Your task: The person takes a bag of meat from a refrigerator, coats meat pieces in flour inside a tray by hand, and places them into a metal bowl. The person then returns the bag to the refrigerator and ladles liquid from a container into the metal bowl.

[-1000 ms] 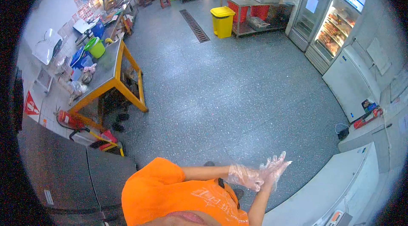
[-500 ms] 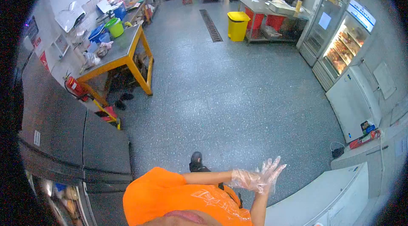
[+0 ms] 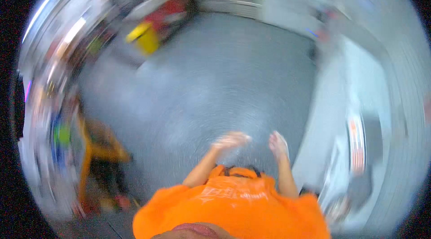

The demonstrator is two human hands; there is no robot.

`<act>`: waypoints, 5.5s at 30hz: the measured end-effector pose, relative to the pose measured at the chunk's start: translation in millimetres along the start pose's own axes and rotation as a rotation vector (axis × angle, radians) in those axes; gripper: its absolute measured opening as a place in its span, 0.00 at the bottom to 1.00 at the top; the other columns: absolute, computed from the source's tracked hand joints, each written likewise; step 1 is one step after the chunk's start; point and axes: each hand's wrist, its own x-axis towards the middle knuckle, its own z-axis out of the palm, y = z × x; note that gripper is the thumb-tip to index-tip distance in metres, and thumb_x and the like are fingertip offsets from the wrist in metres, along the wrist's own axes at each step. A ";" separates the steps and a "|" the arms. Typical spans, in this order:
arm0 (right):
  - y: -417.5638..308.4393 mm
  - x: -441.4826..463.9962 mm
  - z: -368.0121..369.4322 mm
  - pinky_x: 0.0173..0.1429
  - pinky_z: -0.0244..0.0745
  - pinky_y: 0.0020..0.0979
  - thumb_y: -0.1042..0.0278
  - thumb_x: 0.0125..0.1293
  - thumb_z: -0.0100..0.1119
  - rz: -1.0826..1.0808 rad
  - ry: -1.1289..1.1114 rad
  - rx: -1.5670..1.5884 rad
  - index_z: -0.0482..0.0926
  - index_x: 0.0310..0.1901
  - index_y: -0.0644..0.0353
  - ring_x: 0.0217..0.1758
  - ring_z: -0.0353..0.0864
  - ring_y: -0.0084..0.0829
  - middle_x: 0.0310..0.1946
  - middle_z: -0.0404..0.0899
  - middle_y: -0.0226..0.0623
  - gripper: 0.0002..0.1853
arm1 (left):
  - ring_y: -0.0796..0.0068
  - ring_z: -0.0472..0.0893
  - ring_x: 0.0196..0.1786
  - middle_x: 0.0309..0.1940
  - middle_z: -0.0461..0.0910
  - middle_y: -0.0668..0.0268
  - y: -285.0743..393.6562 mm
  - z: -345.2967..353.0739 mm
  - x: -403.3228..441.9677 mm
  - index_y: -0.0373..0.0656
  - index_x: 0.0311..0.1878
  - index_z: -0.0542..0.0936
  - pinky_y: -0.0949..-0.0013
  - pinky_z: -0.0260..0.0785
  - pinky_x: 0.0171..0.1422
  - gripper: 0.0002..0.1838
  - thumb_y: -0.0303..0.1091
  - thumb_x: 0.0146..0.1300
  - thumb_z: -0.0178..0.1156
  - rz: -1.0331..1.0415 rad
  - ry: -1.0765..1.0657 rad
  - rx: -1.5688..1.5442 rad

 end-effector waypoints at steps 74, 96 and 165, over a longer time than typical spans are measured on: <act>488.9 -746.7 159.1 0.52 0.75 0.31 0.47 0.72 0.57 0.709 -2.794 -1.055 0.84 0.45 0.59 0.46 0.77 0.23 0.40 0.83 0.31 0.21 | 0.74 0.78 0.42 0.38 0.79 0.67 63.1 581.0 -562.2 0.37 0.42 0.82 0.68 0.70 0.48 0.15 0.40 0.60 0.60 -0.347 3.103 -1.672; 372.8 -1007.6 313.1 0.38 0.74 0.21 0.60 0.75 0.56 0.351 -2.919 -0.039 0.82 0.51 0.64 0.34 0.80 0.19 0.34 0.83 0.32 0.16 | 0.66 0.76 0.63 0.63 0.74 0.56 156.5 435.5 -607.8 0.32 0.69 0.64 0.66 0.71 0.68 0.31 0.25 0.63 0.60 0.521 3.979 -0.642; 222.4 -1001.9 315.5 0.25 0.78 0.28 0.56 0.74 0.54 0.272 -2.565 -0.450 0.78 0.40 0.68 0.26 0.79 0.28 0.36 0.80 0.45 0.19 | 0.60 0.77 0.63 0.63 0.72 0.53 255.5 441.9 -638.5 0.35 0.73 0.60 0.58 0.71 0.69 0.38 0.23 0.56 0.56 0.640 3.621 -0.920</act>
